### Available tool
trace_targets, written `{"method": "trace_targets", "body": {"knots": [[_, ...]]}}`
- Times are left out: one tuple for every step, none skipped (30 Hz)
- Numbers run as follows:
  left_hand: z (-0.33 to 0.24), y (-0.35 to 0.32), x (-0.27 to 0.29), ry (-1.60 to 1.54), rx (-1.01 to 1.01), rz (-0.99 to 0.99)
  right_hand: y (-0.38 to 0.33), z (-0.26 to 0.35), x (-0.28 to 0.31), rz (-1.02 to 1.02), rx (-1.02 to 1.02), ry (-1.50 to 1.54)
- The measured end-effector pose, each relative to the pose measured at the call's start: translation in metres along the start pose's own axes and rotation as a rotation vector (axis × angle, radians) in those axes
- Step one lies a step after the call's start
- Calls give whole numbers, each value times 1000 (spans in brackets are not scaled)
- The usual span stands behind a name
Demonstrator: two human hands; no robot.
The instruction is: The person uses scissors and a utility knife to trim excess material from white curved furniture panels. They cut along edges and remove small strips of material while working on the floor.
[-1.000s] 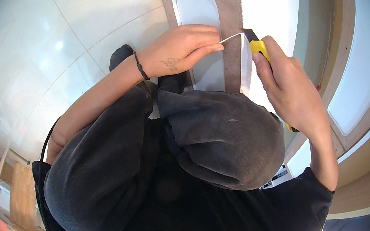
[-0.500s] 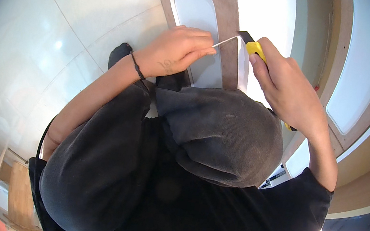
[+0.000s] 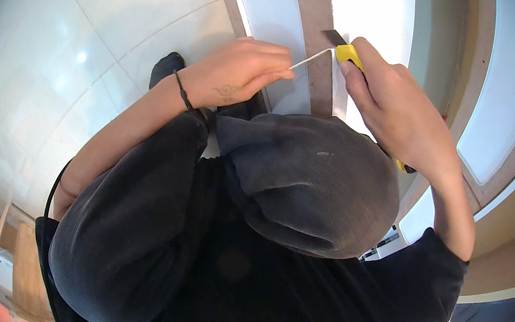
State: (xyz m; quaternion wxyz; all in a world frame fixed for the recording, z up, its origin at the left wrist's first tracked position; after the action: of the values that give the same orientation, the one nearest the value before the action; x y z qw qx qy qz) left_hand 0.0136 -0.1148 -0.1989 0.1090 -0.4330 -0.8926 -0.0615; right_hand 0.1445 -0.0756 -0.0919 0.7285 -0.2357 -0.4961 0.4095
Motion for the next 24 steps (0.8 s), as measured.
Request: {"method": "trace_targets", "body": {"knots": [[0,1,0,15,-11,-11,0,-3,0,-3,-14,14],[1,4,-1,20,-7,-9,-2,-7,1,3,-34,16],[2,6,-3,23,4,-7,-7,-11,2,26,-74,20],[3,6,-3,27,22,-8,-10,-13,1,50,-112,23],[1,5,-4,22,14,-11,-11,-11,1,57,-106,16],[0,4,-3,21,9,-15,-11,-9,2,61,-101,9],[1,3,-2,23,18,-8,-11,-5,3,63,-92,2],[-1,0,1,21,2,-17,-10,-2,4,64,-90,-12],[-1,-2,2,20,2,-15,-9,1,4,65,-83,-26],[-1,-5,5,26,-5,-17,-8,3,4,66,-79,-42],[-1,-8,6,36,2,-11,-6,6,4,69,-58,-47],[0,-10,6,48,4,-5,-5,5,2,73,-43,-51],[-1,-13,9,67,-6,-31,-3,12,3,49,28,-32],[0,-7,-4,65,13,25,-5,3,1,81,-1,-76],[1,-6,-8,75,12,52,-3,3,0,75,20,-98],[1,-6,-15,89,19,90,-5,1,-2,71,42,-123],[2,-3,-15,104,24,69,-8,-2,-1,43,36,-124],[3,-2,-16,126,39,61,-9,-3,0,16,34,-125],[4,-1,-15,165,68,56,-10,-4,1,-14,46,-118],[1,0,-11,192,34,12,-15,-9,6,-57,-9,-17],[-1,1,-6,228,20,-24,-21,-13,10,-93,-51,97],[-3,1,-3,264,49,-19,-28,-16,12,-125,-96,213],[-5,0,4,96,69,-73,-34,-17,14,-186,-117,238],[-4,1,9,-65,127,-88,-37,-19,13,-252,-137,261]]}}
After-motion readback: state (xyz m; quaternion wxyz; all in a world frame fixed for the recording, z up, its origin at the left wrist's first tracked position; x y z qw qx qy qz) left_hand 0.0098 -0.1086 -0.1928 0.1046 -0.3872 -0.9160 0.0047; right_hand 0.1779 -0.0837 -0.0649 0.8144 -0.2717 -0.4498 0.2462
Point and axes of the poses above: each hand's wrist, its own y-axis towards the middle knuckle, its own x-axis out of the back of the hand, z = x × y, the point moved 7 cm from there along y, towards the middle knuckle, and after that the axes turned 4 degrees about z, right-handed, at the moved point
